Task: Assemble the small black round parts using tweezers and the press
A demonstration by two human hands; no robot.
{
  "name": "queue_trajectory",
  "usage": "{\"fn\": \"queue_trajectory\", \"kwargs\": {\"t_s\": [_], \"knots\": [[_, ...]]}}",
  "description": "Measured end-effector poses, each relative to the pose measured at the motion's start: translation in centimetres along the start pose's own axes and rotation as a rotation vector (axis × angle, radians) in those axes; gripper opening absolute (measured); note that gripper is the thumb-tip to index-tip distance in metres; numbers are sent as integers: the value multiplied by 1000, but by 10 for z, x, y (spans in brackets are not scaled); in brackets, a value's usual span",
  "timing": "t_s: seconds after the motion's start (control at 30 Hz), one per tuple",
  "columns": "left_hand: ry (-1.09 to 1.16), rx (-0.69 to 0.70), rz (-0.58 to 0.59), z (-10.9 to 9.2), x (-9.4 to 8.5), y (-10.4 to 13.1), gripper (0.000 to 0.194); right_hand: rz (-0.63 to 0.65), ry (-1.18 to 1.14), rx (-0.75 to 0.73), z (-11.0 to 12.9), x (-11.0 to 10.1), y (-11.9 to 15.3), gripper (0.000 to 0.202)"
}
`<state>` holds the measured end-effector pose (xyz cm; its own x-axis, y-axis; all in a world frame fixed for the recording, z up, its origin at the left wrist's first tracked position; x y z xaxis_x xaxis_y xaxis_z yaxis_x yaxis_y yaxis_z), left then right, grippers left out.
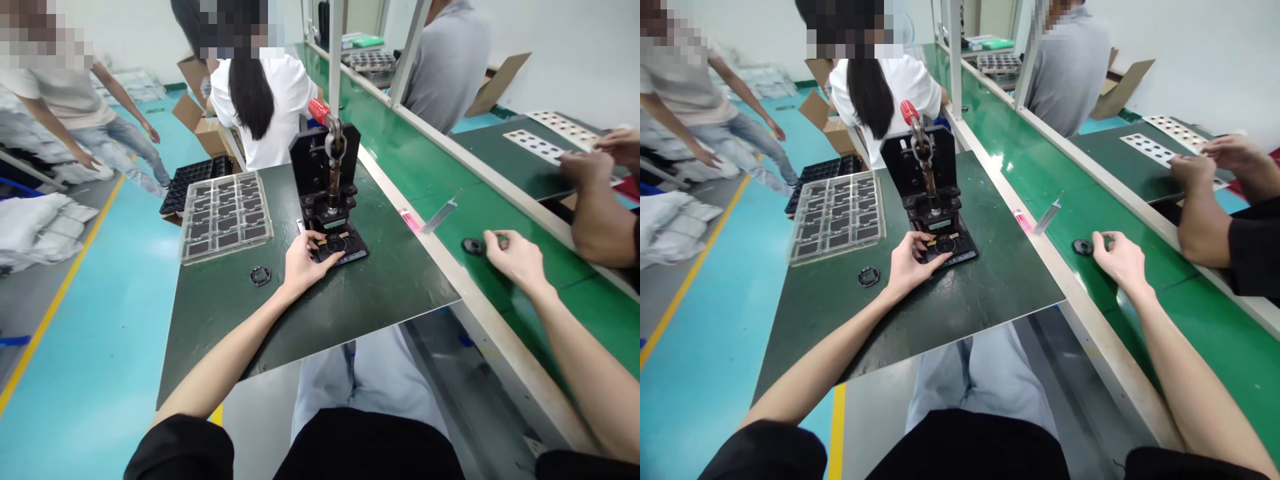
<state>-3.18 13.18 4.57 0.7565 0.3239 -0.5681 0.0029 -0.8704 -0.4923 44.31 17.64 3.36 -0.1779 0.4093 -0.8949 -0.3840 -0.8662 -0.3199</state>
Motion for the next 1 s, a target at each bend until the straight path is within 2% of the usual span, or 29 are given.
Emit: {"fn": "queue_trajectory", "kwargs": {"t_s": [0.07,0.13,0.23,0.33,0.43,0.53,0.63,0.7,0.77,0.83,0.87,0.93,1.0], "knots": [[15,5,3,0,-1,0,44,96,-34,167,-3,7,1,37],[29,7,7,1,-1,0,45,161,-110,256,2,7,5,35],[37,0,16,3,1,1,46,261,-213,267,15,7,13,20],[49,-10,36,7,4,3,48,347,-225,247,18,8,24,30],[52,19,69,6,8,8,50,277,-218,161,14,2,35,41],[47,110,107,-2,7,16,42,199,-257,92,3,-5,47,55],[43,224,96,-14,0,24,31,274,-316,144,-7,-8,60,64],[3,292,37,-22,-9,29,25,273,-367,166,-3,-21,69,65],[-54,385,-4,-34,-14,36,16,119,-356,59,21,-49,79,62],[-94,518,29,-50,-10,46,13,-51,-301,-205,68,-74,103,53],[-105,598,73,-60,-5,53,13,-81,-281,-372,96,-77,120,45],[-122,772,195,-79,8,71,16,-17,-298,-679,151,-67,161,28],[-142,914,316,-94,20,89,20,88,-334,-882,192,-49,197,16]]}}
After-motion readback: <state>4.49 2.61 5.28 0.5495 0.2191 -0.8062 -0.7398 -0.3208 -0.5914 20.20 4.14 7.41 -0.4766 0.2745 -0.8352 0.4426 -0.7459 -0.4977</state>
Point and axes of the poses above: each hand's wrist, its own y-axis away from the middle knuckle, its own x-axis out of the palm, z = x × y, the point moved 9 cm from there along -y, towards the middle knuckle, and after that the axes turned 7 degrees about x, right-handed, at the moved point
